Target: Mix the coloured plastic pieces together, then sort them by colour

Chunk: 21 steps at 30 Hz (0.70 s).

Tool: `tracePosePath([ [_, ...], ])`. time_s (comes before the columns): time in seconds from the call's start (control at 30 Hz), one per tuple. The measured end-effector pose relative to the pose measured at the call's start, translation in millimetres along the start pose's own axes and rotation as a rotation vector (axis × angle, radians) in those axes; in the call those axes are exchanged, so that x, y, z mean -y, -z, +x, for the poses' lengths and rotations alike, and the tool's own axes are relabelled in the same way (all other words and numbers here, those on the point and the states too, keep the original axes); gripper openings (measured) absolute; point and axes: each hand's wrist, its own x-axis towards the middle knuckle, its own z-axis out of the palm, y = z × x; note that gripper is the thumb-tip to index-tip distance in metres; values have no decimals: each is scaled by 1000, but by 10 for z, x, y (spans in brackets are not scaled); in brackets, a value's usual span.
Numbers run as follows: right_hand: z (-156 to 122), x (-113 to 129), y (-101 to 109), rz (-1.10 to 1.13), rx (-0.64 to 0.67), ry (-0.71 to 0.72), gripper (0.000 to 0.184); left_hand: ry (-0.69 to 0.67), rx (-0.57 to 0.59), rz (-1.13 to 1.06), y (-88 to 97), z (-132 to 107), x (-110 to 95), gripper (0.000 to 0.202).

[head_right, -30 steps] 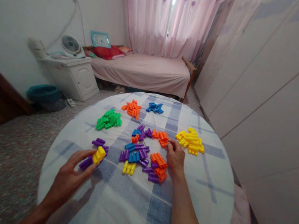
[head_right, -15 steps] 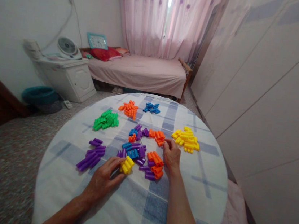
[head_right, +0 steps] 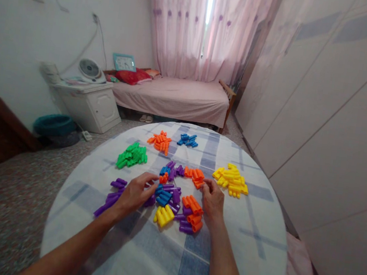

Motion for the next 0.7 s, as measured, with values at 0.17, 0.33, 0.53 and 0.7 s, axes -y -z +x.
tracePosePath([
  [0.17,-20,25,0,16,3,-18,32,155,-21,147,-218,457,107,27],
  [0.33,-28,66,7,6,-8,-8,32,267,73,275,-295,791,97,31],
  [0.53,-37,114,16,-44,-23,-6,30,333,206,287,-248,1046,198,39],
  [0.7,-39,94,14,-10,-19,-19,30,340,251,257,-282,1066,281,41],
])
